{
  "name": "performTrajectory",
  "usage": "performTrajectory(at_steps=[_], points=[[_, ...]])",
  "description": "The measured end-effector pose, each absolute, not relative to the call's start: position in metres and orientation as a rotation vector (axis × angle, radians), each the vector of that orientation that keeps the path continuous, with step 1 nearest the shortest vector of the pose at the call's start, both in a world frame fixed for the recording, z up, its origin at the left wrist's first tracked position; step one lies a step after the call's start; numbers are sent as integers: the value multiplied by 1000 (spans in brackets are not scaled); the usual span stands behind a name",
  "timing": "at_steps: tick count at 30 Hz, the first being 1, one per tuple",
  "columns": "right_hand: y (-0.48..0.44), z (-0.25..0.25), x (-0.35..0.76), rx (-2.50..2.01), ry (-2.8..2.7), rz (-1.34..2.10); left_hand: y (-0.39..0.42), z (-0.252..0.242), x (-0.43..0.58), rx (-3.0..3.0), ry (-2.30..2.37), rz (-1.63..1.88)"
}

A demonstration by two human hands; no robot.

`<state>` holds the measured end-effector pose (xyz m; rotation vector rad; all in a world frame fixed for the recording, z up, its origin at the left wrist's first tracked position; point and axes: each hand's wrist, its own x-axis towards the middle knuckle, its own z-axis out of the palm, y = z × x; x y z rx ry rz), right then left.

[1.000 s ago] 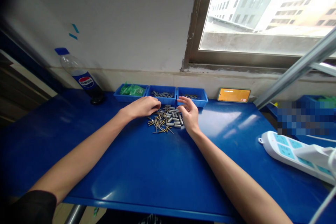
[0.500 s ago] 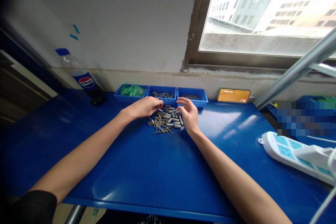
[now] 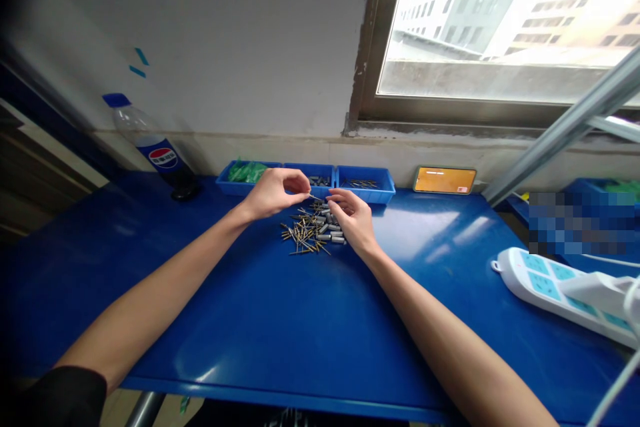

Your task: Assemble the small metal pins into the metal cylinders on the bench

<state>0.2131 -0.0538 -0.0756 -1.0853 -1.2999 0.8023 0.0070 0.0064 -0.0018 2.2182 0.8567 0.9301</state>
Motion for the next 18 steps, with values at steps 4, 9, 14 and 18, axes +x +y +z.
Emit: performTrajectory(at_steps=[4, 9, 14, 18], points=[[-53, -78, 214, -1066, -1327, 812, 4, -8, 13, 2058, 787, 936], [-51, -81, 214, -1037, -1304, 857, 8, -15, 12, 2081, 778, 878], [-50, -82, 215, -1051, -1285, 918, 10, -17, 10, 2196, 784, 790], [-53, -77, 213, -1070, -1219, 840, 12, -16, 5, 2368, 897, 681]])
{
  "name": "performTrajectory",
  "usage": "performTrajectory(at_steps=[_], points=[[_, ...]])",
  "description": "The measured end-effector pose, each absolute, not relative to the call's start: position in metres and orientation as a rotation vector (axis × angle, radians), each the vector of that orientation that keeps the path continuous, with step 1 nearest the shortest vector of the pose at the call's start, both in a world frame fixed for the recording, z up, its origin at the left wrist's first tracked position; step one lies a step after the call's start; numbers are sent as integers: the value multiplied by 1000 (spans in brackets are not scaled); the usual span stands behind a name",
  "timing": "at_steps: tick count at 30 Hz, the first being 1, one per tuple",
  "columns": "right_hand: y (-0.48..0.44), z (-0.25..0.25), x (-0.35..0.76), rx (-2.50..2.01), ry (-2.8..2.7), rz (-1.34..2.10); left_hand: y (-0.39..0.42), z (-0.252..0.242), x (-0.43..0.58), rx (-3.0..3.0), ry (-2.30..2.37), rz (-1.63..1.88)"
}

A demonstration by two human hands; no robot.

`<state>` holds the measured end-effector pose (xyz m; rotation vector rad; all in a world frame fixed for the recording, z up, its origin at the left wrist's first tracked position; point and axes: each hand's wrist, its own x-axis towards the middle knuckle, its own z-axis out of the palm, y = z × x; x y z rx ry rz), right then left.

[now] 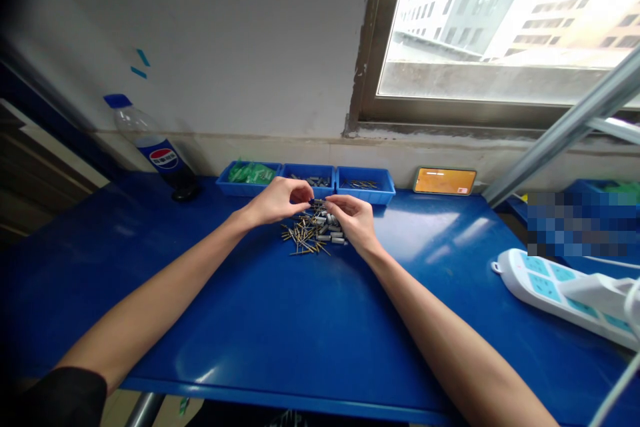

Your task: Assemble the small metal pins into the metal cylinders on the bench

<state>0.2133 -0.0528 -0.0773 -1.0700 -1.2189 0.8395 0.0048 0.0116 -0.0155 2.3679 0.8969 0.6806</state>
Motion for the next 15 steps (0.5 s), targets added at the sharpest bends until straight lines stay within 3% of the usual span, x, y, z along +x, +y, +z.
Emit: performTrajectory(at_steps=[6, 15], points=[[-48, -80, 217, -1108, -1028, 611, 17, -22, -2, 2592, 958, 409], [-49, -79, 218, -1154, -1107, 585, 14, -30, 3, 2683, 1005, 351]])
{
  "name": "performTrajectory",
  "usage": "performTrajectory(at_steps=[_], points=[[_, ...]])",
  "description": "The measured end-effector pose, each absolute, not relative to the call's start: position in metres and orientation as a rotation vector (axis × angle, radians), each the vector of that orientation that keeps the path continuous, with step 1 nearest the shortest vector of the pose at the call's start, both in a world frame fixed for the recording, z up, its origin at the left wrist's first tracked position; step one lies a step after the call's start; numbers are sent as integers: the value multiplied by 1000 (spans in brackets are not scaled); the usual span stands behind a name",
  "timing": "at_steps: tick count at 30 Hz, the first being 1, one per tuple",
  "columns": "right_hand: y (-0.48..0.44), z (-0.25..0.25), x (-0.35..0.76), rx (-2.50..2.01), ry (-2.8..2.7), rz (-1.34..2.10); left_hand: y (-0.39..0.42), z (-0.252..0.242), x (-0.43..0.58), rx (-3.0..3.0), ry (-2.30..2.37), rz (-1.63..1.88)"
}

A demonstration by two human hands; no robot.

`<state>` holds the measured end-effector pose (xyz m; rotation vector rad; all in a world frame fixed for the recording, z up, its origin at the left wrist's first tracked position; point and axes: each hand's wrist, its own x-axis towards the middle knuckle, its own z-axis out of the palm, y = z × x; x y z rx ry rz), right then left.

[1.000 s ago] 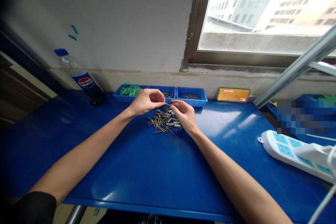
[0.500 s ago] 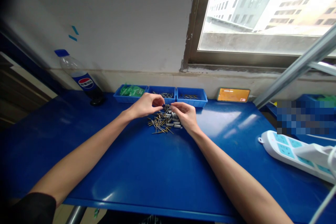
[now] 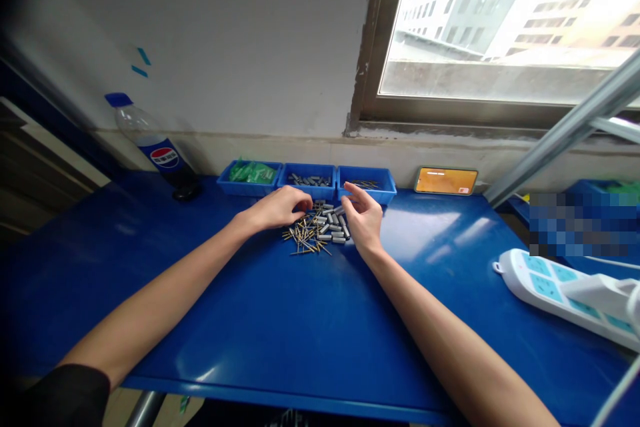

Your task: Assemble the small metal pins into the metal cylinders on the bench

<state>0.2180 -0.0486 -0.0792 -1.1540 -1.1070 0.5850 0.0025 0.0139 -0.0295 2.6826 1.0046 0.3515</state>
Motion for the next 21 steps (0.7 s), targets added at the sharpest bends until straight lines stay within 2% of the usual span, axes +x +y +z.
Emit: performTrajectory(at_steps=[9, 21], points=[[-48, -82, 218, -1114, -1121, 633, 14, -22, 1, 2707, 960, 363], [-55, -74, 215, -1127, -1263, 738, 12, -9, 7, 2317, 750, 898]])
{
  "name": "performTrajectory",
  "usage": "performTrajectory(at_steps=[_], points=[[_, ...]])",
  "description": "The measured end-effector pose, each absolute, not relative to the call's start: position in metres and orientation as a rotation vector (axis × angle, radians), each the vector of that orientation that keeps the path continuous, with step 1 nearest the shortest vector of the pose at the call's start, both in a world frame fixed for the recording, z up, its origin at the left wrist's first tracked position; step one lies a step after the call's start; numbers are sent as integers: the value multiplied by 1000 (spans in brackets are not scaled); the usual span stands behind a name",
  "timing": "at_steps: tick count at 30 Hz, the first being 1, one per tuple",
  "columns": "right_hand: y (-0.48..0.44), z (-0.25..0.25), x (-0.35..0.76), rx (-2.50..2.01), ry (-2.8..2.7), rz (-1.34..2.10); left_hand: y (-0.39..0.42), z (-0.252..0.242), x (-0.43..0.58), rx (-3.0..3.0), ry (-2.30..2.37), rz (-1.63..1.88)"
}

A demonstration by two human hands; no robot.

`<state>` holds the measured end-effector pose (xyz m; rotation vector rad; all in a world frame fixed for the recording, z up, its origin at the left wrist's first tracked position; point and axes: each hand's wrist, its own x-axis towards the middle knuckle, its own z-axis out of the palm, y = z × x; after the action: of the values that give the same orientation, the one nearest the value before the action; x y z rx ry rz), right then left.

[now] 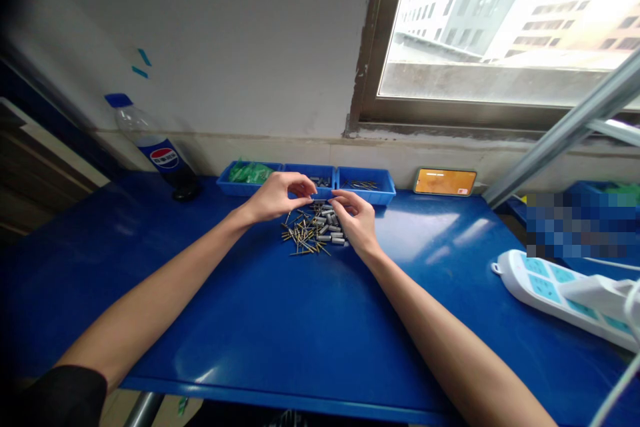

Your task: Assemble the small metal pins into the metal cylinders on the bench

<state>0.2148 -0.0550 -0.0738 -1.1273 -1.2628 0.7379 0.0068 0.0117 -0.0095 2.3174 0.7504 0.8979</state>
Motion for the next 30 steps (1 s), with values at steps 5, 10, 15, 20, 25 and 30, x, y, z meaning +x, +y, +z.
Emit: performTrajectory(at_steps=[5, 10, 15, 20, 25, 30], points=[[-54, -77, 214, -1079, -1318, 855, 13, -14, 8, 2272, 718, 881], [-54, -77, 214, -1059, -1283, 925, 11, -14, 9, 2273, 690, 826], [-54, -74, 214, -1050, -1257, 981, 9, -13, 9, 2261, 681, 773], [-54, -74, 213, -1084, -1207, 893, 8, -6, 6, 2316, 734, 692], [-51, -76, 217, -1090, -1074, 651, 10, 2, -5, 2434, 869, 459], [-48, -80, 220, -1138, -1071, 583, 14, 9, -19, 2553, 903, 22]])
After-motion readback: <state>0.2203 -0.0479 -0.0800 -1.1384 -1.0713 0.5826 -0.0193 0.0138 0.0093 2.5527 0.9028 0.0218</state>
